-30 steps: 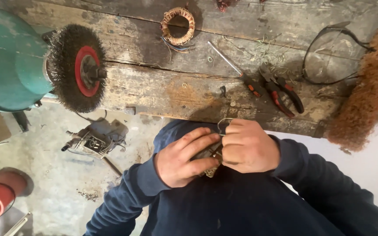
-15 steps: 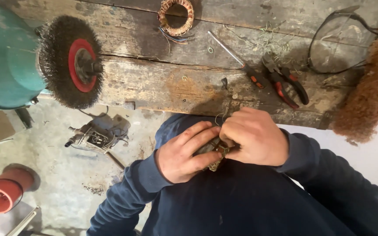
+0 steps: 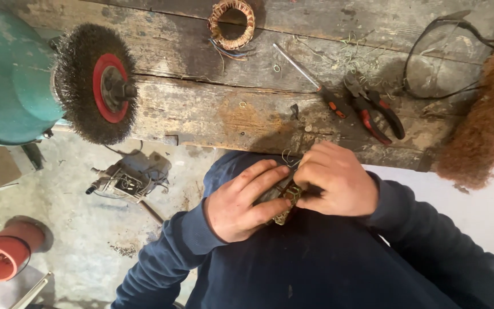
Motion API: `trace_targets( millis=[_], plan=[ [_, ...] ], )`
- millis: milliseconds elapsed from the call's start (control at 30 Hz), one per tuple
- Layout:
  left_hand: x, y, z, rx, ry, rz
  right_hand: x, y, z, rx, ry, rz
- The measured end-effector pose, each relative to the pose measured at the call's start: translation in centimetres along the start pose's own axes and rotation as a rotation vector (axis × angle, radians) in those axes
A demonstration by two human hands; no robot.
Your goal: Dismantling and removing copper wiring from an electric motor stator using hand tools.
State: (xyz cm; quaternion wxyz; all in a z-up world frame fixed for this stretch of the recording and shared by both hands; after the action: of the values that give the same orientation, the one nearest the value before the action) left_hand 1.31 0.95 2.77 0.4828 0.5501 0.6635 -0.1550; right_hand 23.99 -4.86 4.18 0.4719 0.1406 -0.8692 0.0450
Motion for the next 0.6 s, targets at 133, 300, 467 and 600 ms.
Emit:
trace_targets(
  millis=[133,300,467,600],
  plan=[
    [0.0,0.1,0.0,0.012,0.006,-0.026,0.1,0.7,-0.6,0.037,0.014,-0.082],
    [-0.1,0.2,-0.2,0.028,0.033,0.001,0.5,1.1,-0.8,0.192,0.127,0.141],
    [-0.3,0.3,-0.2,0.041,0.06,-0.037,1.9,1.3,-1.1,0.189,0.02,0.116],
    [0.2,-0.2,-0.1,0.02,0.071,-0.03,1.9,1.2,-2.0,0.197,0.044,0.174]
  ],
)
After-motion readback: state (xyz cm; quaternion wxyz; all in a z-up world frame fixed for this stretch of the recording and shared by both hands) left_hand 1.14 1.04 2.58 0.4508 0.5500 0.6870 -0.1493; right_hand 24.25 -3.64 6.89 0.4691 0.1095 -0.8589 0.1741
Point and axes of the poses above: each hand's wrist, its own y-axis towards the middle knuckle, its own z-axis out of the palm, x = y × z, the point moved 2 cm from there along y, towards the middle knuckle, and after that the axes turned 2 degrees about -x, right-handed, at the moved point
